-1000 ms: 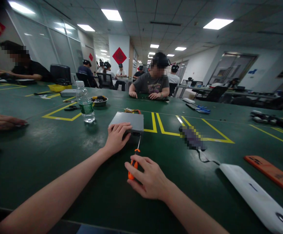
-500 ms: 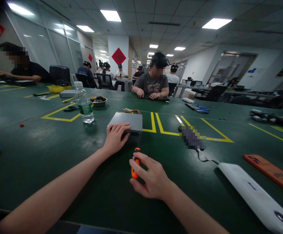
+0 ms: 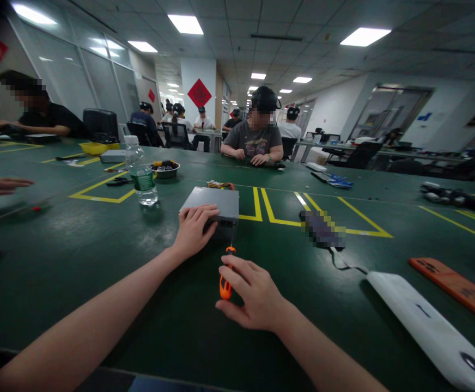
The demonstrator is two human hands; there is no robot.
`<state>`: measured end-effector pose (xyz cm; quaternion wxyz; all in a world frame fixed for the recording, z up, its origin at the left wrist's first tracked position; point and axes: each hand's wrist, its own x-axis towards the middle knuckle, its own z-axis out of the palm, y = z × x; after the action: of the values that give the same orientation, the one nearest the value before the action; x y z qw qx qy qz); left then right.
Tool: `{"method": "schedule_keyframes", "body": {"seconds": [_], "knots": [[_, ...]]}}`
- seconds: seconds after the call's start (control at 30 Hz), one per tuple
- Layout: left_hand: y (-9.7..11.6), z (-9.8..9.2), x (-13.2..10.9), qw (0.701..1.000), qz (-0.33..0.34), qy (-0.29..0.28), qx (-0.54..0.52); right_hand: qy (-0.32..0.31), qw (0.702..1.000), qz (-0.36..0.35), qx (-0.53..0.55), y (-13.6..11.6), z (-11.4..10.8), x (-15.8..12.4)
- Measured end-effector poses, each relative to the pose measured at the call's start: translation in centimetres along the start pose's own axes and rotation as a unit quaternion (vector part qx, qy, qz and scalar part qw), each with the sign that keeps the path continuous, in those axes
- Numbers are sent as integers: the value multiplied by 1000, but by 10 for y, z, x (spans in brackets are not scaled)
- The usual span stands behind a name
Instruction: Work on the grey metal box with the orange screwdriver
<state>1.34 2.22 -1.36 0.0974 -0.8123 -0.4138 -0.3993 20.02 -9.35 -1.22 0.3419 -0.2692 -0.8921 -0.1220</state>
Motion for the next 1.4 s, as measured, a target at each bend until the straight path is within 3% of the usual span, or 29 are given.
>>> {"method": "schedule_keyframes", "body": {"seconds": [0.13,0.37,0.63,0.87,1.0,1.13,1.3,1.4], "knots": [[0,0,0,1000,1,-1,0,-24,999,-29,-38,-2,-4,3],[0,0,0,1000,1,1,0,47,998,21,29,3,4,-1],[0,0,0,1000,6,1,3,-13,999,-19,-37,1,-3,0],[-1,1,0,1000,5,6,-1,51,999,4,0,4,3,-2],[-1,1,0,1000,3,7,-1,12,1000,0,13,3,2,-2],[0,2,0,1000,1,5,1,-28,998,-29,-41,0,-1,2],[0,2,0,1000,-1,3,5,41,999,-12,-27,0,2,2],[0,2,0,1000,-1,-2,4,47,999,0,-16,1,4,0]]}}
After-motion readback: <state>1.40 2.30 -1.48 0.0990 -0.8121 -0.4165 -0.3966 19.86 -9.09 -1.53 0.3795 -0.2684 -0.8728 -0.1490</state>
